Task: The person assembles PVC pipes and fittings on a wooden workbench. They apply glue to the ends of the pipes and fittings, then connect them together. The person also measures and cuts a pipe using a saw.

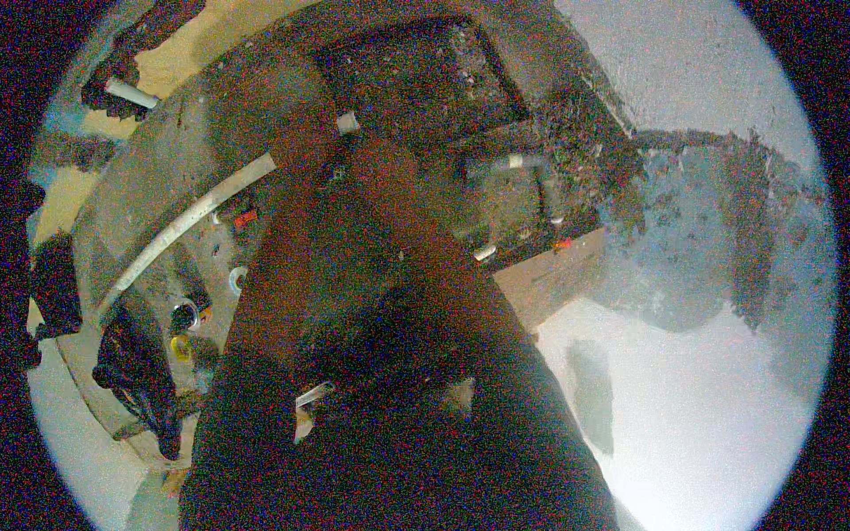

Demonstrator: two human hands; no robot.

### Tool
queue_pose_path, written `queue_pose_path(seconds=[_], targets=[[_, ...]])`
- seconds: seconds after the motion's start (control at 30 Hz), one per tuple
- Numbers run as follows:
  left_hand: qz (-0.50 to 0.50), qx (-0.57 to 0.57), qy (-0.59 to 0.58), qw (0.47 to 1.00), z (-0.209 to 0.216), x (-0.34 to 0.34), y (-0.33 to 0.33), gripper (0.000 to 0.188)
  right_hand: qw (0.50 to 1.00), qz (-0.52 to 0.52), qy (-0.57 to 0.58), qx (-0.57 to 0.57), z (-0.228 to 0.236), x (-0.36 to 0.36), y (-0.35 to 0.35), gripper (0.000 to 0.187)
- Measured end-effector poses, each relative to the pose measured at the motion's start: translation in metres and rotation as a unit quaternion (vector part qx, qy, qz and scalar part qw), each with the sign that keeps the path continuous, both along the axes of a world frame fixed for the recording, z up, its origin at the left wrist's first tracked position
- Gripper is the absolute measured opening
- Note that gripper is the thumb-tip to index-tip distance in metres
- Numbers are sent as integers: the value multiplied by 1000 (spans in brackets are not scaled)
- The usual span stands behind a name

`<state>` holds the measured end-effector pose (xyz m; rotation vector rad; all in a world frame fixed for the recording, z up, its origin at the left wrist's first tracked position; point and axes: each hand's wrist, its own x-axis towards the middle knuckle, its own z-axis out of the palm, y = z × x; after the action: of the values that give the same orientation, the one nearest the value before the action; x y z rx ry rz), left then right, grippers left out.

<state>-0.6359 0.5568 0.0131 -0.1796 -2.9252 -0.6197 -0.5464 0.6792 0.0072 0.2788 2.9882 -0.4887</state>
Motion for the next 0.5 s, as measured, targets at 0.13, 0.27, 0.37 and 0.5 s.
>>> queue_pose_path(seconds=[0.13,0.27,0.37,0.5], targets=[[-23,-22,-14,999,-14,-8,-2,39,1000,-6,-12,-6,14,13,-1,22],[-22,-13,32,999,-21,-11,-1,40,1000,8,-1,-14,25,10,-2,22],[-36,-17,49,998,-23,-11,-1,40,1000,10,-20,-14,30,6,-4,22],[-9,-33,47,998,-30,-11,-1,41,999,8,-22,-22,38,23,-3,22]])
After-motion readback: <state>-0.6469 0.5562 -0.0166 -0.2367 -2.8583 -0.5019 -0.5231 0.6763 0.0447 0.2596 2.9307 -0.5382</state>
